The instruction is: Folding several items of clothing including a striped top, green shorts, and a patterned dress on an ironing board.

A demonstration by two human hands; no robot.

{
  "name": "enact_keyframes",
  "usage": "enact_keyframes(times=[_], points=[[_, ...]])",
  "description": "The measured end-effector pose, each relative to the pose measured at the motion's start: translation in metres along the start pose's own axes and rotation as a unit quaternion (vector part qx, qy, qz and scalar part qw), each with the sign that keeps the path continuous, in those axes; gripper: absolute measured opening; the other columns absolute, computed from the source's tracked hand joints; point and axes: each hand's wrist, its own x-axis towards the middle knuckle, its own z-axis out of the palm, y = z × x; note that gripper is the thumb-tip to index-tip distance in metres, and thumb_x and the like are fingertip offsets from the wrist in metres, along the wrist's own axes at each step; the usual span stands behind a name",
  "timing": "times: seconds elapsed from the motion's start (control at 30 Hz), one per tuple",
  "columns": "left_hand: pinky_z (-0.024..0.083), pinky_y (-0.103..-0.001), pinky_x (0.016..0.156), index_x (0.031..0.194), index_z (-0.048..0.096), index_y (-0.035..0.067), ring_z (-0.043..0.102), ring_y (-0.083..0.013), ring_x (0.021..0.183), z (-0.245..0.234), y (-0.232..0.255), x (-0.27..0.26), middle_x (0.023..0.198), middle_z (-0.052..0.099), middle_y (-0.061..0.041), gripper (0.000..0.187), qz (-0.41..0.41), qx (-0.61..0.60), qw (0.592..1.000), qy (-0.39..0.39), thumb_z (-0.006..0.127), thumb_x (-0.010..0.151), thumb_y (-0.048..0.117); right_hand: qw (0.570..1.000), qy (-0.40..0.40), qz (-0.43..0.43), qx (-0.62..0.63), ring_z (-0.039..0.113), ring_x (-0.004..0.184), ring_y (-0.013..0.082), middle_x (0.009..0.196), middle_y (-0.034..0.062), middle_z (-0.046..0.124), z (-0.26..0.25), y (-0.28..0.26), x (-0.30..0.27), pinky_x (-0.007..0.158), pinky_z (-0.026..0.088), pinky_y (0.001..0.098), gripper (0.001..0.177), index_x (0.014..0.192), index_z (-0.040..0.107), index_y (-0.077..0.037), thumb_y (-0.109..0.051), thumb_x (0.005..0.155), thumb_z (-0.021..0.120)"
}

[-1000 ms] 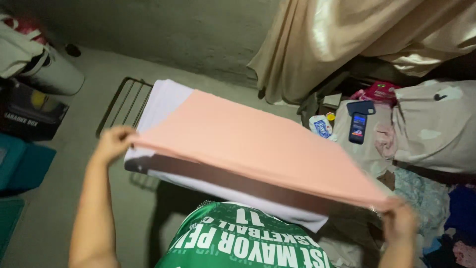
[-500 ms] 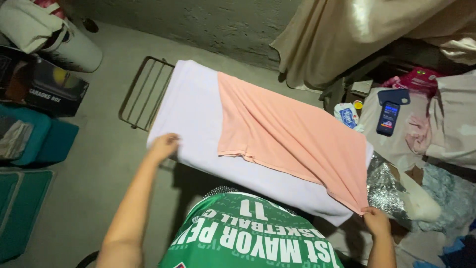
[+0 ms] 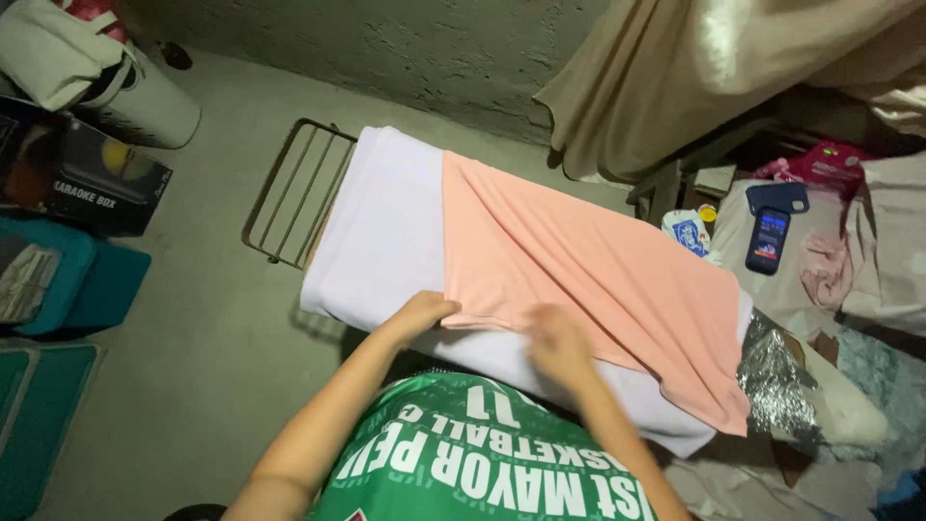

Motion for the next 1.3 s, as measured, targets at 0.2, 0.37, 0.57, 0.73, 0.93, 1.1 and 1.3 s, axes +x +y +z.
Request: enact_keyframes(times=[0.2,0.37,0.57,0.73,0.93,1.1,1.3], points=[[0.047,-0.032,0.064,0.077,0.068,-0.001,0.054,-0.0142,0.07,0.001,0.03,-0.035,0.077,0.059,-0.009,0.04,0.222,0.136,0.963,0.072,0.077,0.097,0.033,0.975,0.091,-0.205,-0.001,0.065,0.11,0.0389,0.115,0.0172,0.07,0.029,-0.122,0.048,0.097,0.05,0.048,0.049,0.118,0.066,-0.001,-0.005,0.069,0.063],[0.047,-0.039,0.091,0.099,0.069,0.0,0.058,-0.0257,0.107,-0.026,0.111,-0.048,0.11,0.061,-0.013,0.032,0.459,0.148,0.875,0.047,0.082,0.081,0.023,0.976,0.083,-0.199,0.025,0.067,0.095,0.038,0.101,0.0177,0.071,0.017,-0.106,0.068,0.086,0.053,0.046,0.033,0.108,0.071,0.0,-0.003,0.076,0.062],[0.054,-0.044,0.095,0.097,0.077,0.009,0.069,-0.0338,0.107,-0.049,0.14,0.068,0.109,0.074,-0.012,0.029,0.514,0.301,0.797,0.101,0.068,0.069,0.006,0.968,0.087,-0.226,0.062,0.065,0.089,0.0383,0.094,0.0186,0.068,-0.029,-0.109,0.077,0.08,0.054,0.0438,0.032,0.102,0.068,0.003,0.001,0.072,0.058],[0.059,-0.039,0.089,0.104,0.079,0.014,0.074,-0.0291,0.1,-0.047,0.184,0.152,0.107,0.077,-0.01,0.031,0.462,0.326,0.813,0.142,0.064,0.079,0.006,0.948,0.197,-0.245,0.04,0.06,0.081,0.0361,0.09,0.0152,0.068,-0.109,-0.11,0.07,0.075,0.051,0.0434,0.034,0.096,0.069,0.001,0.002,0.065,0.055],[0.055,-0.043,0.086,0.11,0.078,0.015,0.071,-0.0351,0.1,-0.015,0.199,0.231,0.109,0.075,-0.012,0.037,0.408,0.375,0.818,0.155,0.064,0.078,0.005,0.928,0.291,-0.226,0.054,0.06,0.078,0.0284,0.087,0.0116,0.063,-0.189,-0.078,-0.003,0.071,0.049,0.0392,0.032,0.094,0.065,0.003,-0.005,0.063,0.064],[0.055,-0.045,0.084,0.11,0.078,0.022,0.071,-0.0345,0.098,0.033,0.205,0.252,0.107,0.075,-0.012,0.037,0.26,0.419,0.86,0.136,0.072,0.074,0.015,0.869,0.46,-0.143,0.117,0.062,0.085,0.0211,0.095,0.0069,0.064,-0.202,-0.017,-0.126,0.077,0.051,0.0351,0.027,0.112,0.064,0.001,-0.003,0.085,0.065],[0.054,-0.049,0.087,0.117,0.075,0.02,0.069,-0.0413,0.1,0.064,0.205,0.292,0.107,0.073,-0.02,0.038,0.214,0.416,0.861,0.198,0.07,0.08,0.015,0.822,0.539,0.111,0.143,0.058,0.084,0.0067,0.097,0.0001,0.067,-0.276,0.064,-0.122,0.076,0.046,0.0224,0.022,0.123,0.067,0.001,-0.005,0.103,0.061]])
